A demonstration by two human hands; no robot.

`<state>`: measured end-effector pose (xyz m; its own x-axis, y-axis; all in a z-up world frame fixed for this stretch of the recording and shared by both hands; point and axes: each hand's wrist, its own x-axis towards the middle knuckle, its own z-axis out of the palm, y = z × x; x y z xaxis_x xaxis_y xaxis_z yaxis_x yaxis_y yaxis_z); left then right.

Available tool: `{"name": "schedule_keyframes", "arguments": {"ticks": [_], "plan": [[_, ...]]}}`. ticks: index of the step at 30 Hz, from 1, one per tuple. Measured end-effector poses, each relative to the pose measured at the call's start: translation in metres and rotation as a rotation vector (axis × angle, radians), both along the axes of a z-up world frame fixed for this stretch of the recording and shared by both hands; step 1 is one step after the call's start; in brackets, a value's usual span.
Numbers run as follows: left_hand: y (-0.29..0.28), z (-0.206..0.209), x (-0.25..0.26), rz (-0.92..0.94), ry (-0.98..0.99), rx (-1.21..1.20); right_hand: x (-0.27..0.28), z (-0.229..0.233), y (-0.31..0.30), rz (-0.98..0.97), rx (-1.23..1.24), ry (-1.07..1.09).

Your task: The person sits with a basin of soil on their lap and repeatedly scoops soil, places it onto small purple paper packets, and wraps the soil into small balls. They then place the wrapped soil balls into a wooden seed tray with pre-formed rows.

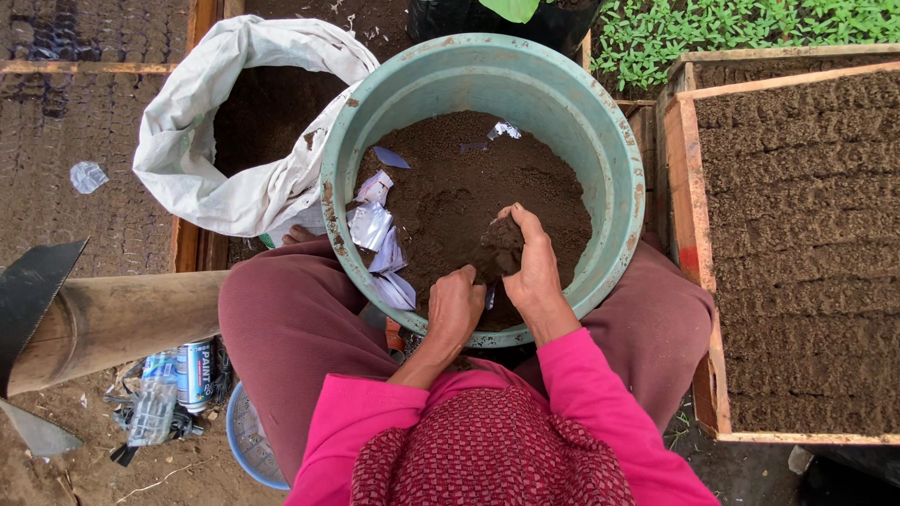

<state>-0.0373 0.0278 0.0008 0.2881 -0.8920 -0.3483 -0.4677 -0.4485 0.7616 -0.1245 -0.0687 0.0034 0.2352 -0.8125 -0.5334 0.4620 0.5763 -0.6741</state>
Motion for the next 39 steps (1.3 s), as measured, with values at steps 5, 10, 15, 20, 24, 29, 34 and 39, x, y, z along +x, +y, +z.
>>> {"name": "schedule_keyframes", "arguments": {"ticks": [5,10,15,20,24,29,34,39], "plan": [[0.001,-0.004,-0.001,0.070,0.109,0.042,0.003,-0.010,0.007,0.016,-0.053,0.118],[0.002,-0.016,0.000,0.108,0.163,0.038,0.003,-0.011,0.019,0.151,-0.176,0.316],[0.006,-0.009,0.005,0.100,0.174,0.074,-0.010,0.006,0.028,0.468,-0.329,0.561],[0.010,-0.016,0.008,0.097,0.179,0.086,-0.026,0.002,0.032,0.844,-0.689,1.011],[0.014,-0.012,0.008,0.070,0.138,0.059,-0.033,-0.018,0.038,0.896,-0.779,1.140],[0.010,-0.008,0.016,0.159,0.163,-0.011,-0.031,0.008,0.029,0.777,-0.756,1.094],[0.008,-0.027,0.010,0.627,1.232,-0.063,-0.026,0.024,0.035,0.577,-0.687,0.757],[0.004,-0.065,0.016,0.722,1.409,-0.163,-0.026,0.020,0.029,0.593,-0.837,0.956]]}}
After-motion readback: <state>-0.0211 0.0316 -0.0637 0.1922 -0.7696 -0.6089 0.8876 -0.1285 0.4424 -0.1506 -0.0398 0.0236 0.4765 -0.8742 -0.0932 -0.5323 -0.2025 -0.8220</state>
